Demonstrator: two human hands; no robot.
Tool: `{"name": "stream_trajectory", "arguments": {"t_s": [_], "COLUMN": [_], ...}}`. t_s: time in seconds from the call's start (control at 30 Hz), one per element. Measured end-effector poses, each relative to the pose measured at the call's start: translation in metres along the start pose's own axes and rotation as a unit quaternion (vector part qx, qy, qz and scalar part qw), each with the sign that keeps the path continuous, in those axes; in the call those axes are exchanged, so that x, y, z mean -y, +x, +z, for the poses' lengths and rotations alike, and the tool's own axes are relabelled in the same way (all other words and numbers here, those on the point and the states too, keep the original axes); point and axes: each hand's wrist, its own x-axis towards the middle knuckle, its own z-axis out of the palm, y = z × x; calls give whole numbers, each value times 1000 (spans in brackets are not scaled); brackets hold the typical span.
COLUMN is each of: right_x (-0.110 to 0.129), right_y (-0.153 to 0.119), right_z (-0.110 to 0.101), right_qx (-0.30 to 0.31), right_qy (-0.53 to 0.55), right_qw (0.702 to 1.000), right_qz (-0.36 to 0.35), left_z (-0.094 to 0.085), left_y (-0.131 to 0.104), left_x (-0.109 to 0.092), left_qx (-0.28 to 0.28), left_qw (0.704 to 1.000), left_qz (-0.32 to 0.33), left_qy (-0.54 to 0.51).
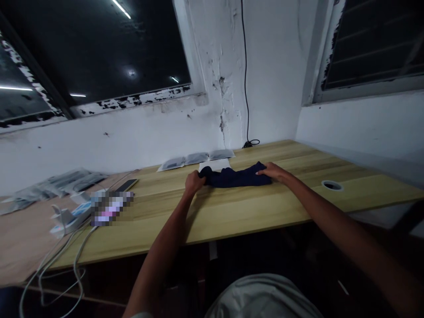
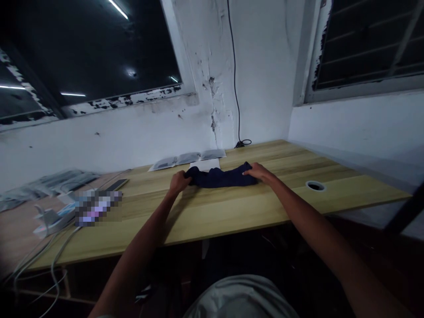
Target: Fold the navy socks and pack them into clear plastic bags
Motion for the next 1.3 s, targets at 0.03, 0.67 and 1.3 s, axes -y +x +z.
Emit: {"name": "stream_trajectory", "arguments": {"t_s": [0.03, 0.67, 1.3], "right_x": [2, 26, 25], "right_y": [-3, -20, -20], "right_z": [3, 25, 46], "right_qx": [29, 259, 85], "right_qy": [53, 304, -252], "right_qw": [998, 903, 896], "right_qz": [0, -161, -356], "left_z": [0, 57, 69], "left_y": [-5, -56, 37], "left_x": [-6, -59, 28], "left_qx": [-48, 71, 14], "left_qw": [999, 835, 971], "left_qz": [7, 531, 236], "left_qy": [-13, -127, 36]}}
